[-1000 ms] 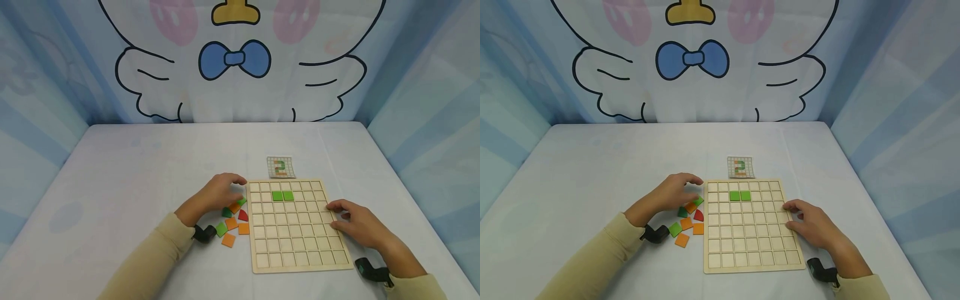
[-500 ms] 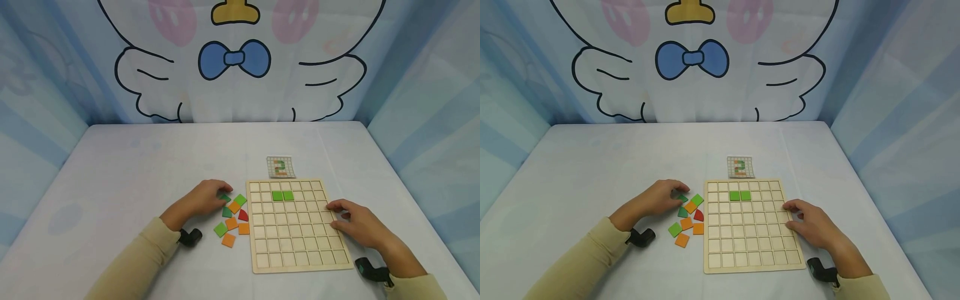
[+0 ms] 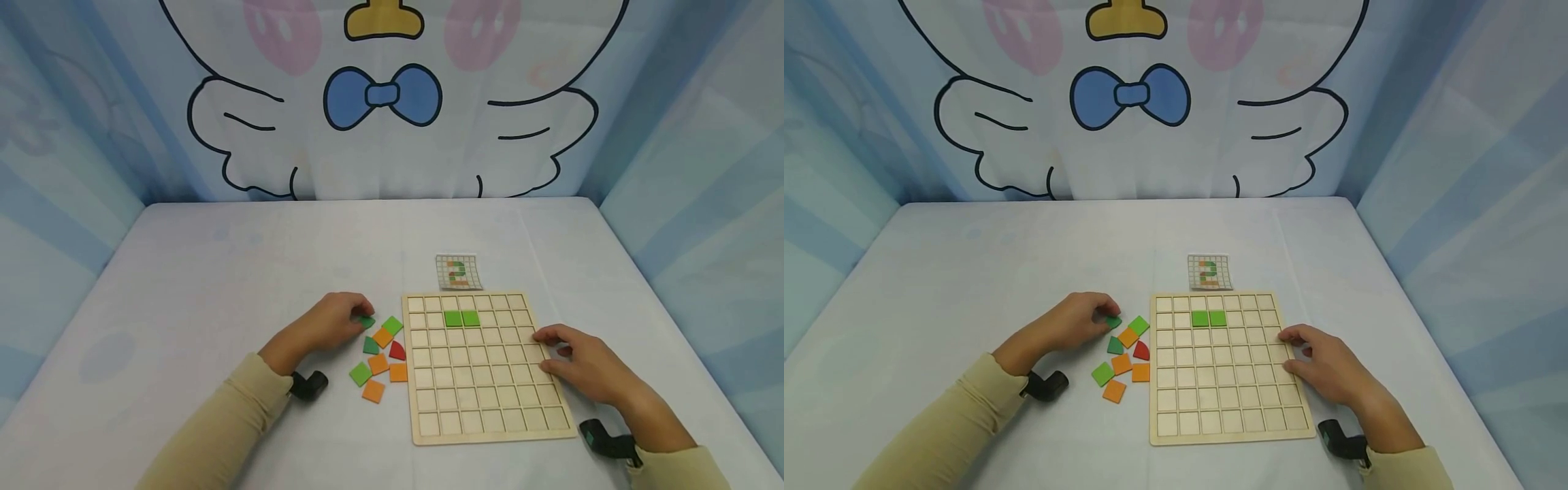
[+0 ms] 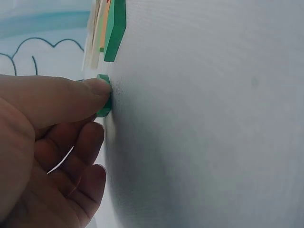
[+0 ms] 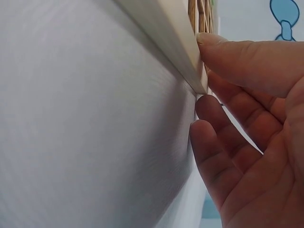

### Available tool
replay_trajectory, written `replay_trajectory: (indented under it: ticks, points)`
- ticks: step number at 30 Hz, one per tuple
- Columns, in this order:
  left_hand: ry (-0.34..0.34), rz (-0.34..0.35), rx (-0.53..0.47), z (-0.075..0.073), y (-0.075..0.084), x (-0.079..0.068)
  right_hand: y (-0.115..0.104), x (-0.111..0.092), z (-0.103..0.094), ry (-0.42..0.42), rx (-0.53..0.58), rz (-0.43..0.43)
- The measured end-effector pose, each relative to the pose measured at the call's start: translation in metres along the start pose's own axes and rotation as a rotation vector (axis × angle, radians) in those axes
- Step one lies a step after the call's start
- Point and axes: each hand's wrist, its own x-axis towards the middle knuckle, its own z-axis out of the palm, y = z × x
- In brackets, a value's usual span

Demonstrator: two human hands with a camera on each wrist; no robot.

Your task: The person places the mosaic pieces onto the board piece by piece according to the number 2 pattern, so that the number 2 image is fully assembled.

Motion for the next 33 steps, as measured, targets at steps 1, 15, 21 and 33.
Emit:
replay_trajectory:
  ticks: [1,15,21,33]
  points:
    - [0.003,-0.003,0.003,-0.0002,-0.0003,0.0001,0.0003,0.0000,-0.0002,-0.001,0.000,0.000]
    - [0.033,0.022,0.082,-0.0065,-0.0053,-0.0020,-0.0006,0.0004,-0.0025,-0.009,0.002,0.002]
    - [-0.024,0.019,0.056,-0.0068,-0.0041,-0.0003,-0.0012,0.0004,-0.0022,-0.014,0.008,0.005]
    - [0.003,0.035,0.088,-0.0055,-0.0056,-0.0009,-0.0012,-0.0003,-0.0011,-0.008,0.012,-0.003]
